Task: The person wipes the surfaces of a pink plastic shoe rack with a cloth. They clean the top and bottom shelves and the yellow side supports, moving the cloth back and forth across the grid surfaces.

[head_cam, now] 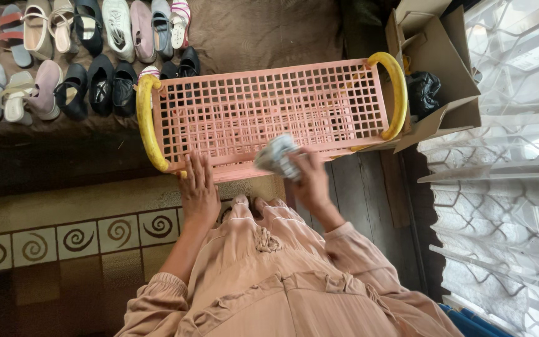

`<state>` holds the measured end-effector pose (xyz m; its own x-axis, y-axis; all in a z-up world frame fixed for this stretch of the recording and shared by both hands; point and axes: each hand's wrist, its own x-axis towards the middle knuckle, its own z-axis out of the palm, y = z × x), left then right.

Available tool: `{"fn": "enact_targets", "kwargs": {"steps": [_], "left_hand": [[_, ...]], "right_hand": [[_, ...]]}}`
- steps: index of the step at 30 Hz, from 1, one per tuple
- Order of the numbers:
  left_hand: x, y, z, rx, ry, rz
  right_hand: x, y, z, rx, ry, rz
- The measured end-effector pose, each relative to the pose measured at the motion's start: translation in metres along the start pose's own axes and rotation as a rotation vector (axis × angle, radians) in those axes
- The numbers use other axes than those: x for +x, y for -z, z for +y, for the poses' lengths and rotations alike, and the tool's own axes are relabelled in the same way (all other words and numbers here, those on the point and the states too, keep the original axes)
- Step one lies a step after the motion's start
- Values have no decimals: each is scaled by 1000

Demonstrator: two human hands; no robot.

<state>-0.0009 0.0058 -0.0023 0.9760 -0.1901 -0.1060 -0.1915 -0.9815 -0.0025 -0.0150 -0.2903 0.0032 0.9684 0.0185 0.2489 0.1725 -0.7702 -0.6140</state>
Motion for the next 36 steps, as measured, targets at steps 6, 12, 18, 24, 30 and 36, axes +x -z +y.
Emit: {"fn": "enact_targets", "kwargs": {"steps": [6, 12, 18, 24, 30, 36], "left_hand": [[-10, -3, -25, 33, 48, 21], [-14, -4, -29, -75, 17, 187], [-19, -1, -26, -104, 77, 312], [-28, 9, -39, -111, 44, 369], [-29, 10, -51, -297, -39, 470], [-26, 14, -54, -553, -14, 566]], "right_hand": [[12, 59, 88, -292, -209, 511], [18, -2, 37, -118, -189, 335], [11, -48, -69, 137, 129, -139], [44, -34, -59, 301, -38, 31], [70, -53, -63, 73, 35, 80], [46, -98, -135, 94, 309, -238]]}}
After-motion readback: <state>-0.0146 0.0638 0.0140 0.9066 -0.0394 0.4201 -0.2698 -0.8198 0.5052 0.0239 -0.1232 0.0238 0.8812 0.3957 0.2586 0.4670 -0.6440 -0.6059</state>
